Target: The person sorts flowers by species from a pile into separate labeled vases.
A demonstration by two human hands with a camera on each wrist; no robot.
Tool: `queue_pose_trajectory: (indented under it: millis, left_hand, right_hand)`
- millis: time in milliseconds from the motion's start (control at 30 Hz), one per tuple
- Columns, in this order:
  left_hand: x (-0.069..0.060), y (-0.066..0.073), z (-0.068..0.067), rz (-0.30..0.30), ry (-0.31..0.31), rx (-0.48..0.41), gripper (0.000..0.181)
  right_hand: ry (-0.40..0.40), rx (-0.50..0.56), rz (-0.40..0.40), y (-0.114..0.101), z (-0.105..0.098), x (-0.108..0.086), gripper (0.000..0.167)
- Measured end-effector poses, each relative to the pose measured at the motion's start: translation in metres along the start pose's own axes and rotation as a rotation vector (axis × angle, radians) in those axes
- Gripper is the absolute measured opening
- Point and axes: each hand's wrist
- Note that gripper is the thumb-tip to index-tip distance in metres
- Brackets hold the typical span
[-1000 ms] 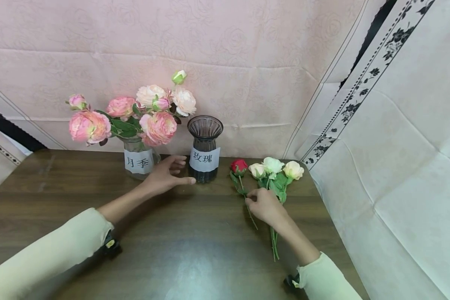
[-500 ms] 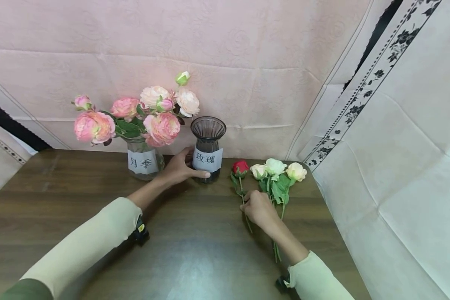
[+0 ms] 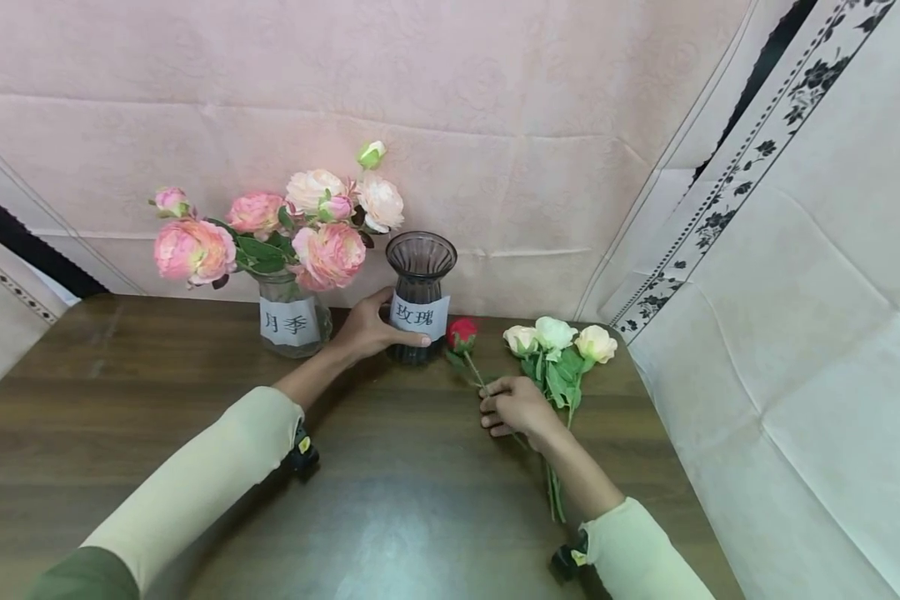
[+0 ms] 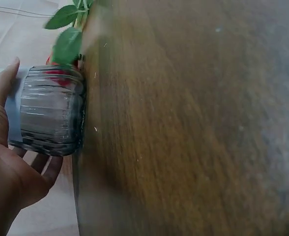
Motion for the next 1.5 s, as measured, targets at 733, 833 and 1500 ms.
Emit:
queue_pose_trajectory:
  millis: [733,833,1500]
  left_hand:
    - [0.005,-0.001,-0.004,0.063,-0.04,0.043,0.089]
    - [0.005,0.0,-0.005,0.072,-0.04,0.04,0.09]
    - [0.002,0.004,-0.004,0.055,-0.055,0.017,0.085]
  right_hand:
    - [-0.175,0.579,-0.138,-0.011,-0.009,0.019,0.02]
    - [-0.18,0.677,-0.193,-0.017,-0.01,0.021,0.022]
    - [0.029,0.989,-0.442,-0.07,-0.026,0.018,0.005]
Point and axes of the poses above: each hand's wrist, its own x-axis towards the middle knuckle, its own z-axis out of the palm, y = z × x, and after that the axes turned 10 degrees about z, right-handed
